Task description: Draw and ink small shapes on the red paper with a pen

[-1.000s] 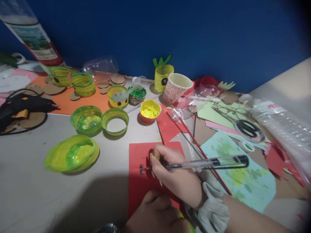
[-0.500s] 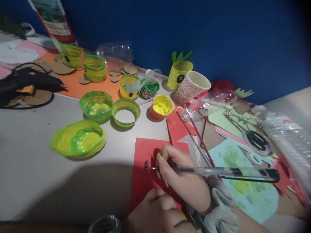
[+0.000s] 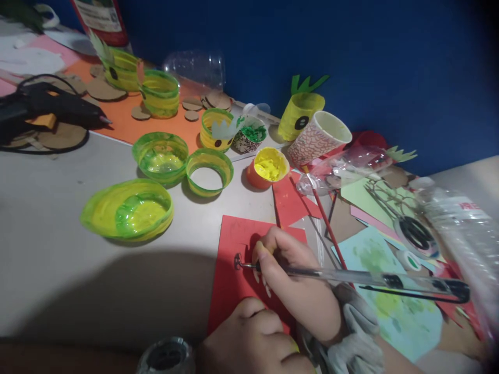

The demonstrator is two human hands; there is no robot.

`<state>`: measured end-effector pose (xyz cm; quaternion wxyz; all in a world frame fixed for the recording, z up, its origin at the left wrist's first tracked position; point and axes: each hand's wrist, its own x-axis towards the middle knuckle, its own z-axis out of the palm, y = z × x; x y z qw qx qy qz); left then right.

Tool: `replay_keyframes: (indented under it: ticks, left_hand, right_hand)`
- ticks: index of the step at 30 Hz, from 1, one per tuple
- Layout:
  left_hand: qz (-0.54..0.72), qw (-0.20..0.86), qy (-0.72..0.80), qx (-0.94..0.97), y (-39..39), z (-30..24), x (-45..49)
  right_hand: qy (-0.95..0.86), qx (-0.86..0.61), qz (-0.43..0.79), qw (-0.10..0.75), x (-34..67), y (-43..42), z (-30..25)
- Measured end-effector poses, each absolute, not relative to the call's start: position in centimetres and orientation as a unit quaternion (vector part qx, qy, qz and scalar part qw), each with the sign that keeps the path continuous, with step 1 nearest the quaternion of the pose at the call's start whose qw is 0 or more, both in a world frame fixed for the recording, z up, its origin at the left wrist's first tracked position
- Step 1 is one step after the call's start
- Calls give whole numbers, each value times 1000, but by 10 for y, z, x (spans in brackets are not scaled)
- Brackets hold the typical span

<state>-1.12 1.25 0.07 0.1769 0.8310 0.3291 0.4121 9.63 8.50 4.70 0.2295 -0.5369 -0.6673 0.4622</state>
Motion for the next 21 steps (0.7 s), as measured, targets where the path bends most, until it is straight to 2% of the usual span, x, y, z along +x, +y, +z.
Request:
replay_keyframes:
  ticks: [17,21]
  left_hand:
    - [411,146,349,829,12,5,-10]
    - [398,172,336,836,11,3,-10]
  right_hand:
    - [-670,-522,478,225,95,85,48]
    - [-666,-529,476,225,96,85,47]
